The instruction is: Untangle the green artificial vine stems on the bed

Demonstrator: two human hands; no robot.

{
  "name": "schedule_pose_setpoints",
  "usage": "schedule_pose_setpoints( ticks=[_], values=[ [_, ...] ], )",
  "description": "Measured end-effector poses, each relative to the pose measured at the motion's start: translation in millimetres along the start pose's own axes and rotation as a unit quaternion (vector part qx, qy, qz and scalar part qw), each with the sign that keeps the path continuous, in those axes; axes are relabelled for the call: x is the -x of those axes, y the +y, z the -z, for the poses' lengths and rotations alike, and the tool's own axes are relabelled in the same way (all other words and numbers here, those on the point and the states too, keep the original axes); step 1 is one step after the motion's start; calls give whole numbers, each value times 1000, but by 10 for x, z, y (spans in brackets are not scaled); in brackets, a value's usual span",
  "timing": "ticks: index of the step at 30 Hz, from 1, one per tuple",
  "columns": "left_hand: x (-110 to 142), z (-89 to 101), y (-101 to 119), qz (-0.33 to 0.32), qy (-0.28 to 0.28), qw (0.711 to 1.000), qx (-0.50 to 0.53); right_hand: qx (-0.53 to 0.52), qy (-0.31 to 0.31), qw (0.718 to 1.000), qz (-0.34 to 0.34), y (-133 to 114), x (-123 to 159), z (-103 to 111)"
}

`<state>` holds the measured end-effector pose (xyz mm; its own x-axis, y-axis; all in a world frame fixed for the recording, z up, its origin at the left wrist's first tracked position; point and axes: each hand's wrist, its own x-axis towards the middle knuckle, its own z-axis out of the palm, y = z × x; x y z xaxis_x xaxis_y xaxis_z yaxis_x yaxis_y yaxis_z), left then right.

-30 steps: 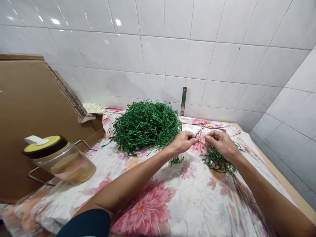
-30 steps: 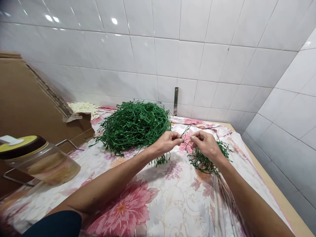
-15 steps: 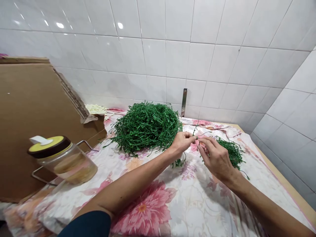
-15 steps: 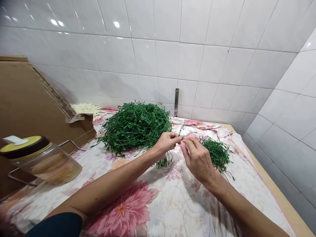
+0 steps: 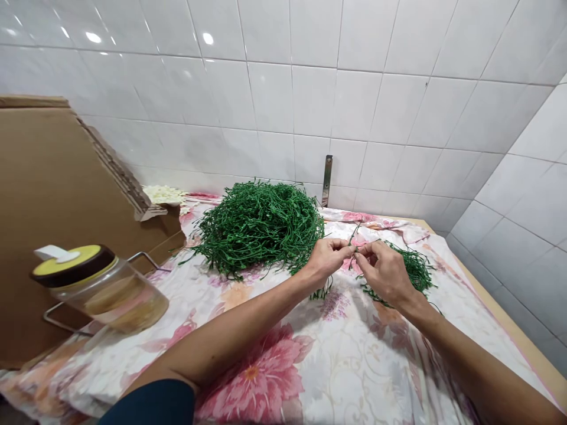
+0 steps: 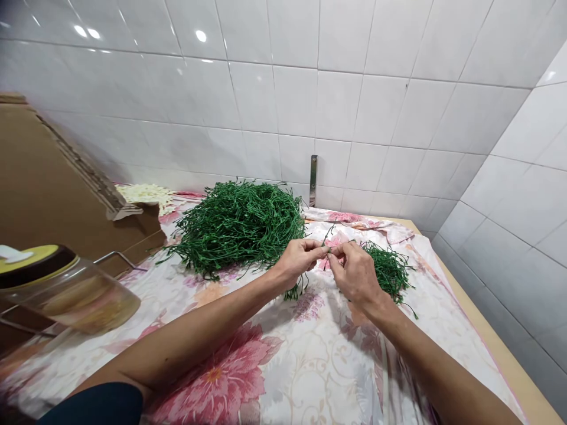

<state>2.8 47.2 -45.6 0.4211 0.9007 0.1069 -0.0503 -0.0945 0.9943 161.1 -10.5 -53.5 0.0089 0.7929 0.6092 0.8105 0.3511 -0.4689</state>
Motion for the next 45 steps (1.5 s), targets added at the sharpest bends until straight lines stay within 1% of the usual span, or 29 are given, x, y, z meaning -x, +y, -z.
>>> schedule_pose_setpoints(
  ticks=[3,7,12,15,19,21,23,26,28,31,33,35,37,40,43,45],
  values=[
    [-1,-6,-23,7,12,1000,22,-51,-17,997,-55,-15,-22,12],
    [-16,2,-54,11,7,999,47,-83,-34,993,-81,7,-29,-6],
    [-34,5,-94,16,10,999,44,-89,-54,988,-117,75,-34,-56],
    [-36,-1,-114,8,10,999,44,-110,-63,985,-113,109,-26,-78],
    [-34,-7,-129,-2,12,999,50,-137,-41,985,-97,153,14,-132],
    [-32,-7,-130,1,14,998,55,-161,-31,981,-99,163,34,-165],
    [-31,-8,-126,6,7,998,62,-195,-27,974,-115,158,46,-189],
    [-32,-9,-115,19,-5,997,72,-233,-42,961,-143,134,46,-189],
    [-35,-8,-108,26,-7,997,72,-241,-66,959,-134,123,40,-173],
    [-27,1,-100,10,0,1000,24,-226,-79,965,-112,124,39,-147],
    [-3,10,-92,-29,17,998,-52,-196,-68,972,-111,125,47,-137],
    [31,20,-82,-74,32,988,-128,-168,-64,978,-104,117,58,-132],
    [58,25,-78,-110,36,979,-171,-161,-78,979,-96,104,65,-127],
    [42,20,-117,-122,34,975,-182,-183,-115,972,-96,103,60,-130],
    [-51,7,-224,-91,32,985,-141,-227,-150,956,-106,127,54,-154],
    [-134,23,-308,-77,32,989,-126,-253,-165,944,-130,116,69,-173]
  ],
)
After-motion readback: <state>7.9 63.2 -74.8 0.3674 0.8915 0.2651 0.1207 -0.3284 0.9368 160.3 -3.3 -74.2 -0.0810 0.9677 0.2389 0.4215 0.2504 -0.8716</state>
